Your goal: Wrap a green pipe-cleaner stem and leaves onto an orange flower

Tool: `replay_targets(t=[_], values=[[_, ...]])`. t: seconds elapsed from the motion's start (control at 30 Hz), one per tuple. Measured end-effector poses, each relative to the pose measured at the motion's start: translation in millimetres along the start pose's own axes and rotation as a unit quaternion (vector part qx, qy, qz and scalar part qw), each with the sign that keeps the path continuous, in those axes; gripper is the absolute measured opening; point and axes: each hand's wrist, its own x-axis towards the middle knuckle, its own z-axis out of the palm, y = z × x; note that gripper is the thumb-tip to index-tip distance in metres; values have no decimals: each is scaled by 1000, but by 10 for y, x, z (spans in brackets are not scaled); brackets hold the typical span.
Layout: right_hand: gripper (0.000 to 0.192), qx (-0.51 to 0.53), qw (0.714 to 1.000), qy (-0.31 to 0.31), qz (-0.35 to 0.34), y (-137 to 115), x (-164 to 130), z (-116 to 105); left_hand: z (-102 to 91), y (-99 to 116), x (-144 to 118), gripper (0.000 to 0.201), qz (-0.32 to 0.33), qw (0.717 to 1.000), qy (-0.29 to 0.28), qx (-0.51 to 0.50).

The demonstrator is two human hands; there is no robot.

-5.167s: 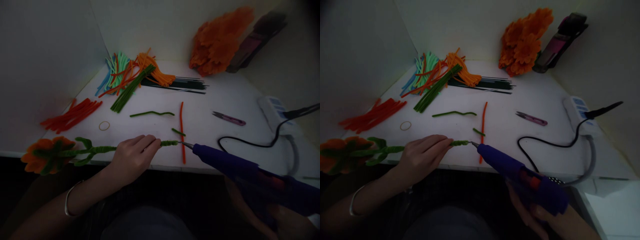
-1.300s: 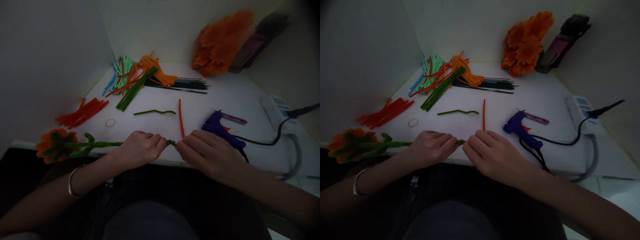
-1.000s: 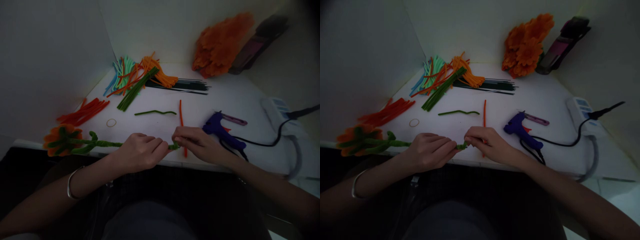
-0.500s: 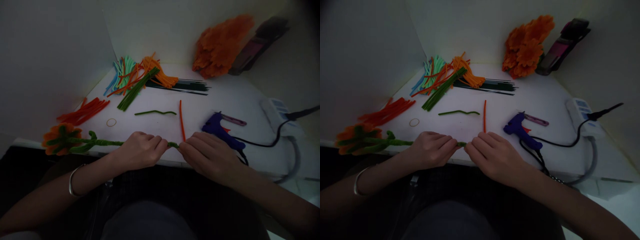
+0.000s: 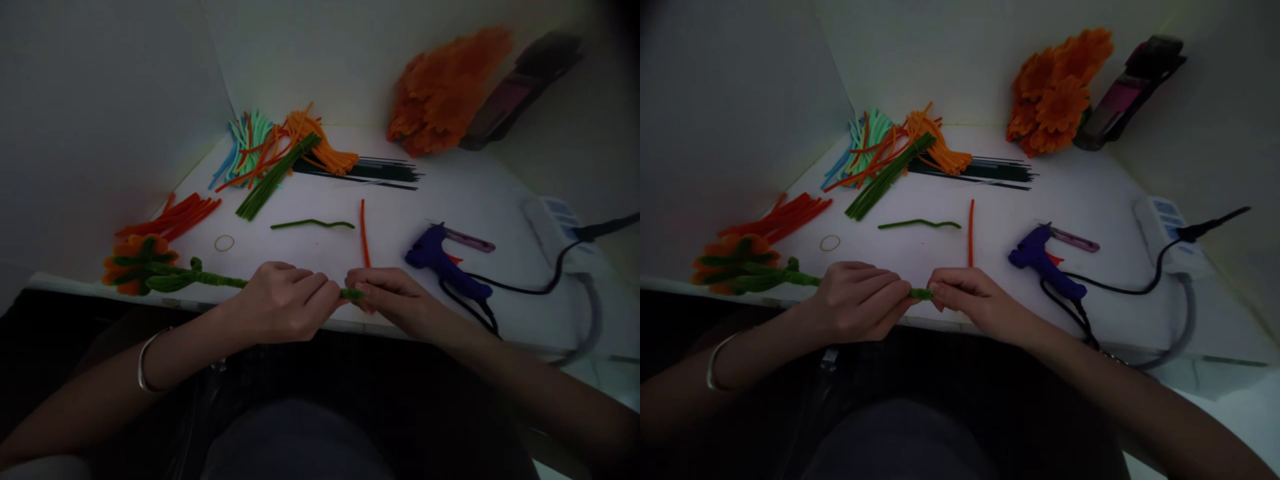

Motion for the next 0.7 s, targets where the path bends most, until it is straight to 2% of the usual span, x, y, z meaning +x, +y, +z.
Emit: replay_targets(t=[0.07,0.13,0.2,0.27,0.33,0.4,0.47,0.5,0.57,0.7], values=[[30,87,995,41,15,85,-49,138,-2,-33,15,18,-23,999,11,23],[31,99,992,71,28,94,-114,252,-9,-74,28,19,-52,997,23,51],[30,29,996,86,26,35,-177,291,-26,-105,37,21,-79,995,23,57],[26,-98,989,115,-9,-49,-216,242,-55,-115,47,23,-93,996,-6,16],[16,-247,950,176,-74,-106,-217,136,-97,-115,67,24,-106,992,-48,-54],[11,-366,887,231,-161,-115,-182,23,-148,-126,107,25,-118,980,-89,-134],[23,-428,833,247,-249,-90,-123,-53,-198,-158,165,28,-127,961,-127,-209],[27,-439,817,241,-284,-75,-93,-72,-220,-180,195,29,-129,949,-146,-246],[30,-441,803,234,-325,-57,-42,-79,-252,-227,250,32,-132,924,-182,-310],[25,-415,808,222,-354,-88,-3,-54,-269,-280,306,33,-150,875,-231,-398]])
